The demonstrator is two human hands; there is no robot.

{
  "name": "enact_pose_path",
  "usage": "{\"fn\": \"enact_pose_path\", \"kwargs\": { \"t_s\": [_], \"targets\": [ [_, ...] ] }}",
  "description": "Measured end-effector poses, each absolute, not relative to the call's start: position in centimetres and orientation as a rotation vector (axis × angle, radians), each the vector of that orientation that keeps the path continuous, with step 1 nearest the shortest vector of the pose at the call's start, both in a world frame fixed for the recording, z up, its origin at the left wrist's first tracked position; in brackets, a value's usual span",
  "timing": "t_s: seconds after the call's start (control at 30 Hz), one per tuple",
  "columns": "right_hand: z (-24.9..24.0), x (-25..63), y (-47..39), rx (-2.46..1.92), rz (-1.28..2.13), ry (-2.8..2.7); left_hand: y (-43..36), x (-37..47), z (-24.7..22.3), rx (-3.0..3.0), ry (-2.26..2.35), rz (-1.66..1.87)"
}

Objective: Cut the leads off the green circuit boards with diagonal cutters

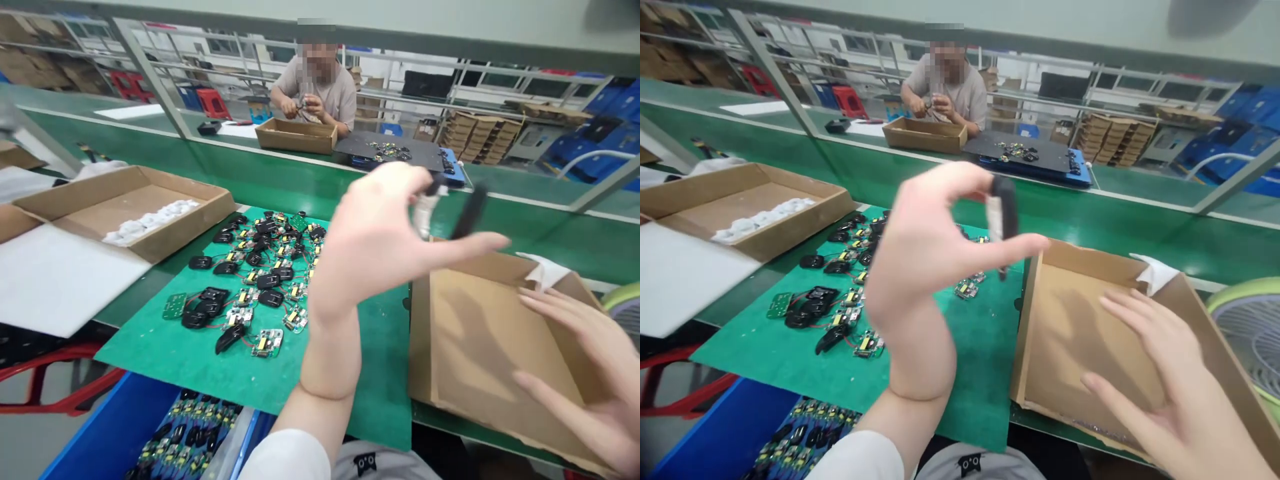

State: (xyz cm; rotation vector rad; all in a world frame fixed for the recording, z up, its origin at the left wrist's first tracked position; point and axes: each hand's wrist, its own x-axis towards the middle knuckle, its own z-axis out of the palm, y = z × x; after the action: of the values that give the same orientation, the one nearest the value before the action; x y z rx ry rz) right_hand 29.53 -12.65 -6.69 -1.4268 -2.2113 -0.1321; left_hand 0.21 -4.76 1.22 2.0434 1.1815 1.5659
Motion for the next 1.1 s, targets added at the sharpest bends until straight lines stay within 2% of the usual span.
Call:
{"fn": "enact_pose_path", "kwargs": {
  "t_s": [0.2, 0.4, 0.6, 0.73, 0.9, 1.1],
  "targets": [
    [-5.0, 20.7, -7.3, -1.138, 0.081, -2.662, -5.2, -4.1, 0.9, 1.825, 1.569, 1.509],
    [-7.0, 12.2, -2.5, -1.206, 0.064, -3.213, -7.0, -6.3, 0.7, 1.64, 1.724, 1.494],
    [-11.8, 8.4, -0.5, -1.305, 0.129, -3.196, -6.8, -7.0, 0.2, 1.571, 1.606, 1.584],
    [-12.9, 7.9, -0.1, -1.387, 0.271, -3.138, -6.2, -6.6, 0.0, 1.486, 1.586, 1.686],
    [-11.6, 8.5, 0.2, -1.343, 0.605, -3.02, -6.1, -5.8, 0.7, 1.486, 1.561, 1.692],
    [-6.5, 14.0, -1.7, -1.34, 1.178, -2.503, -7.3, -6.2, 0.4, 1.547, 1.509, 1.721]
  ]
}}
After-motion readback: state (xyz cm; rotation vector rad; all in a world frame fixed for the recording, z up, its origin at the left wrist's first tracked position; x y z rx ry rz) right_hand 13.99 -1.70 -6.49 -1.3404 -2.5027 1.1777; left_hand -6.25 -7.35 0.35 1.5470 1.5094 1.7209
